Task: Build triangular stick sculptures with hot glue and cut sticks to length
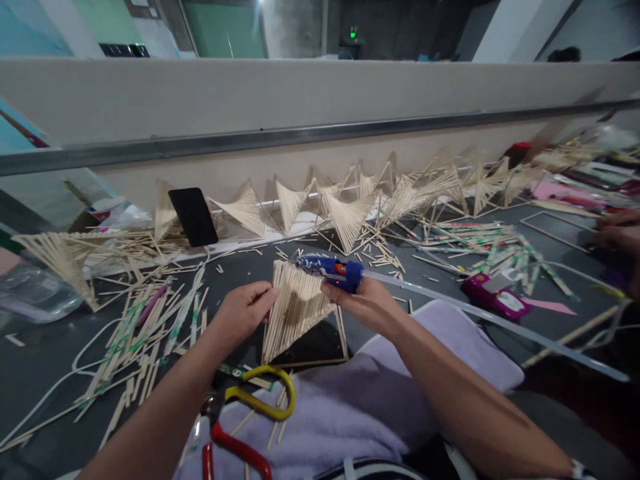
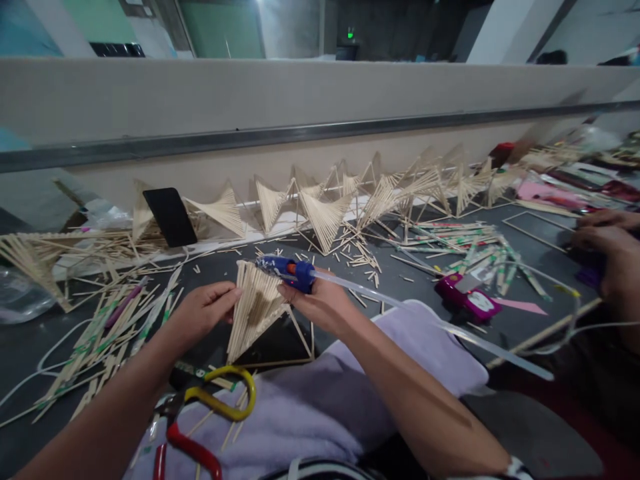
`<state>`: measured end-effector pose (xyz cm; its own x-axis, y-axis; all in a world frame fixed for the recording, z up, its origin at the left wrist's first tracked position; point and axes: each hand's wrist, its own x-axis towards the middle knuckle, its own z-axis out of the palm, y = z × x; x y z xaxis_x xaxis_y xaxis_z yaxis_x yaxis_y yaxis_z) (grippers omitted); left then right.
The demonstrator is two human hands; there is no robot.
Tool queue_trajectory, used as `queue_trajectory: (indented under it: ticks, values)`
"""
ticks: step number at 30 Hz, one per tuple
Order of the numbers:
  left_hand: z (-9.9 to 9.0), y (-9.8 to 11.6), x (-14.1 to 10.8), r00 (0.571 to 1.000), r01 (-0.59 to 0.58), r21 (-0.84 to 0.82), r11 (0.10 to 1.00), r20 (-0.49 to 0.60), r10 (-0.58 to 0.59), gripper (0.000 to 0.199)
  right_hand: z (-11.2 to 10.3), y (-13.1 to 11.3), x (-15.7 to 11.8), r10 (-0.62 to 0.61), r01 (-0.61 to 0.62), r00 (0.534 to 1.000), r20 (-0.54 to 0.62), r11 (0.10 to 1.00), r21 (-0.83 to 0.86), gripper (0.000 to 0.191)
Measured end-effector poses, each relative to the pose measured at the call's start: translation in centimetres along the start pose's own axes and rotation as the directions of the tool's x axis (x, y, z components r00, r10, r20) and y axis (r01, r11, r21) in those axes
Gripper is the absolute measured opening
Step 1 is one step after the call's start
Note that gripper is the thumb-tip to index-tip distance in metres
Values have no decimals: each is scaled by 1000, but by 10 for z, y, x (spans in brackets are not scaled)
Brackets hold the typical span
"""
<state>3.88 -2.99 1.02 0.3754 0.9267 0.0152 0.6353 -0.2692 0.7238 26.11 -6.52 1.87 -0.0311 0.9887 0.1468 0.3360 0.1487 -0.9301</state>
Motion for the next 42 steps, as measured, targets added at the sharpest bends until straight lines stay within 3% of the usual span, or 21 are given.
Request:
queue_trajectory:
  ticks: [9, 19, 25, 42]
  values:
    - [2, -5, 0, 1000, -23, -2, 1000, 0, 23, 36, 0, 0, 1, -111, 112, 994, 17, 981, -157, 22]
    - [1, -6, 0, 999, -37, -45, 998, 27, 39, 34, 4, 0, 6, -66, 71, 996, 60, 995, -77, 33]
    - [1, -5, 0, 999, -25, -79, 997, 43, 29, 34, 5, -7, 8, -38, 41, 998, 41, 998, -52, 30]
    - [0, 1, -1, 999, 5, -106, 994, 42, 0, 34, -1, -11, 10, -25, 29, 999, 48, 995, -91, 33]
